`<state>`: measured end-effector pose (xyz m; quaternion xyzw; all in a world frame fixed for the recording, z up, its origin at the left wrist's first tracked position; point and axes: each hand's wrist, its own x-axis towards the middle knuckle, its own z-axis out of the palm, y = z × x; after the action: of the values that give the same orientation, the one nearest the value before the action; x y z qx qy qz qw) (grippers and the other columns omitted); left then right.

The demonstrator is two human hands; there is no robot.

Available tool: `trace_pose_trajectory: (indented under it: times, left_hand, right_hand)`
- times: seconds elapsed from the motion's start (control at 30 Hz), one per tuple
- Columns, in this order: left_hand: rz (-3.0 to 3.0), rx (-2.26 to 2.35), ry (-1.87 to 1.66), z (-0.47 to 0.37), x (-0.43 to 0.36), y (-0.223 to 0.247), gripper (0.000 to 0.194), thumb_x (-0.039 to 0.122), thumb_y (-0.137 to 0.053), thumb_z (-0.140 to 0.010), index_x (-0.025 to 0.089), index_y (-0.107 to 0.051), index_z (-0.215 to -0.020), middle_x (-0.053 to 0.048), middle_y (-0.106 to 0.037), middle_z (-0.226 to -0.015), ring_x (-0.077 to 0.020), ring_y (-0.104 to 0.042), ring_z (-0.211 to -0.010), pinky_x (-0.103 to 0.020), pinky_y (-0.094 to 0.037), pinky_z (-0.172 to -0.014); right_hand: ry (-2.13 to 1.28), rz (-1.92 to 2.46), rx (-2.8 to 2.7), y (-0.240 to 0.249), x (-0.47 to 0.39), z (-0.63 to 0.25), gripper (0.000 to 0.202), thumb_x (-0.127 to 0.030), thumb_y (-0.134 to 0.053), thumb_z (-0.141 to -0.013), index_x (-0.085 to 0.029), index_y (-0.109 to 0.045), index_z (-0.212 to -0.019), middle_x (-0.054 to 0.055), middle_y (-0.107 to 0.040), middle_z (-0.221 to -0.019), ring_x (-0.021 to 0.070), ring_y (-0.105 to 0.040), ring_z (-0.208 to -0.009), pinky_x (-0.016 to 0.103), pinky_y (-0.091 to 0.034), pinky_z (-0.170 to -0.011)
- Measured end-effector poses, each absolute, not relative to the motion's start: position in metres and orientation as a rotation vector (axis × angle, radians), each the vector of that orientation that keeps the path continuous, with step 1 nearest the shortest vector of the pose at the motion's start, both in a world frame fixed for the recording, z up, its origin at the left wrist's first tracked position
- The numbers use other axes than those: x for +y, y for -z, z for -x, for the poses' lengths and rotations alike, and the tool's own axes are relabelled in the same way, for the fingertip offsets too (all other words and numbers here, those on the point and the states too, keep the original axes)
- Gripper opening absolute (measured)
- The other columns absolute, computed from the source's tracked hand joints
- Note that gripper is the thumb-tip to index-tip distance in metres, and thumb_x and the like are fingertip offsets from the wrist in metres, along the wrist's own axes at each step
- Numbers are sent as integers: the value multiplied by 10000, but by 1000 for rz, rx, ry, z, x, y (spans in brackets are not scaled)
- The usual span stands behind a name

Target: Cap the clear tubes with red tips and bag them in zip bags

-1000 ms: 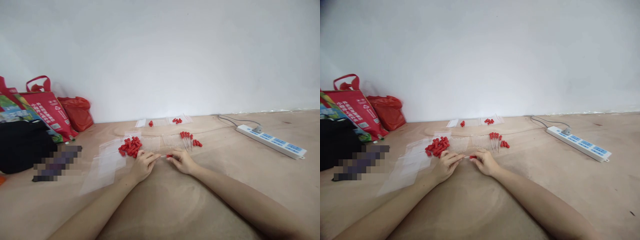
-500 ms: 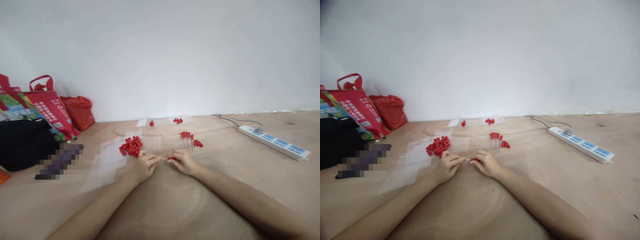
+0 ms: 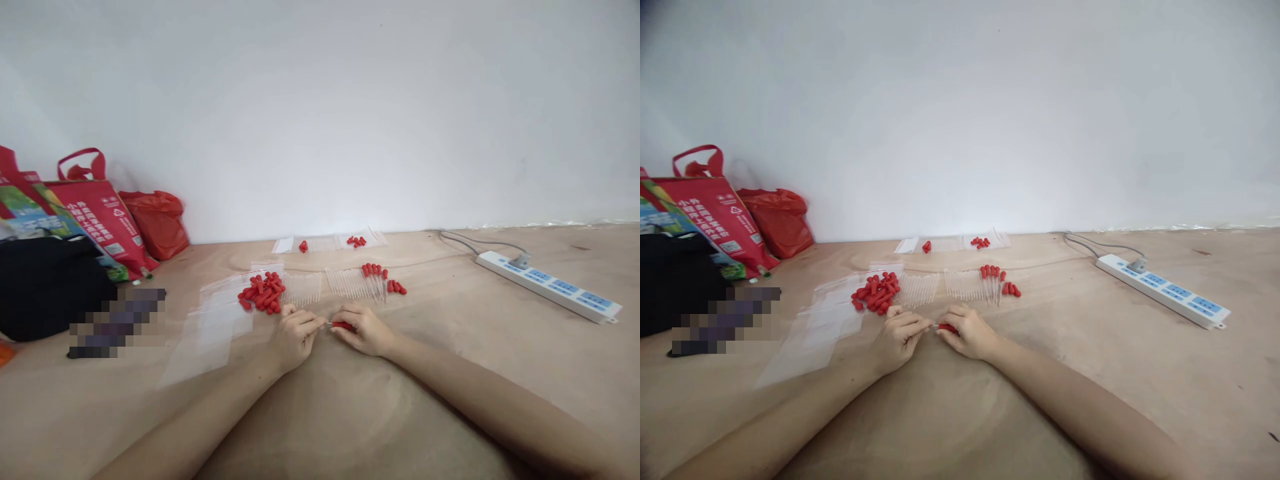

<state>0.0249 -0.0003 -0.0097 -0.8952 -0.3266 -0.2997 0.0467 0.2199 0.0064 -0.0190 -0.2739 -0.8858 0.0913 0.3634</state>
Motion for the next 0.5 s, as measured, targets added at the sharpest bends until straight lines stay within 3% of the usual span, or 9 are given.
trace_pose_trajectory:
  times: [0.2,0.37,0.5]
  left_hand:
    - [2792,-1124,962,-27,3,11,233,226,-377,-870,208,-599,-938,-18,-668,-772,-138,-587,-687,-319,-301,-685]
    - [2782,-1183,998,-26,6,12,412,327,-433,-846,192,-381,-1232,-62,-607,-1008,-180,-562,-873,-342,-354,-803]
    - [2723,-1307,960,-24,6,13,449,322,-459,-828,183,-341,-1239,-89,-536,-1106,-217,-506,-985,-365,-366,-848]
  right_hand:
    - [-546,734,-2129,15,12,-219,154,-303,-505,-805,-183,-598,-829,51,-598,-782,148,-552,-733,281,-445,-688]
    - [-865,845,-1614,12,31,-223,275,-422,-596,-702,-180,-533,-817,3,-565,-706,119,-534,-647,254,-445,-624]
    - [-907,950,-1398,-3,61,-254,344,-448,-523,-729,-182,-531,-948,-22,-518,-667,93,-487,-595,226,-415,-584]
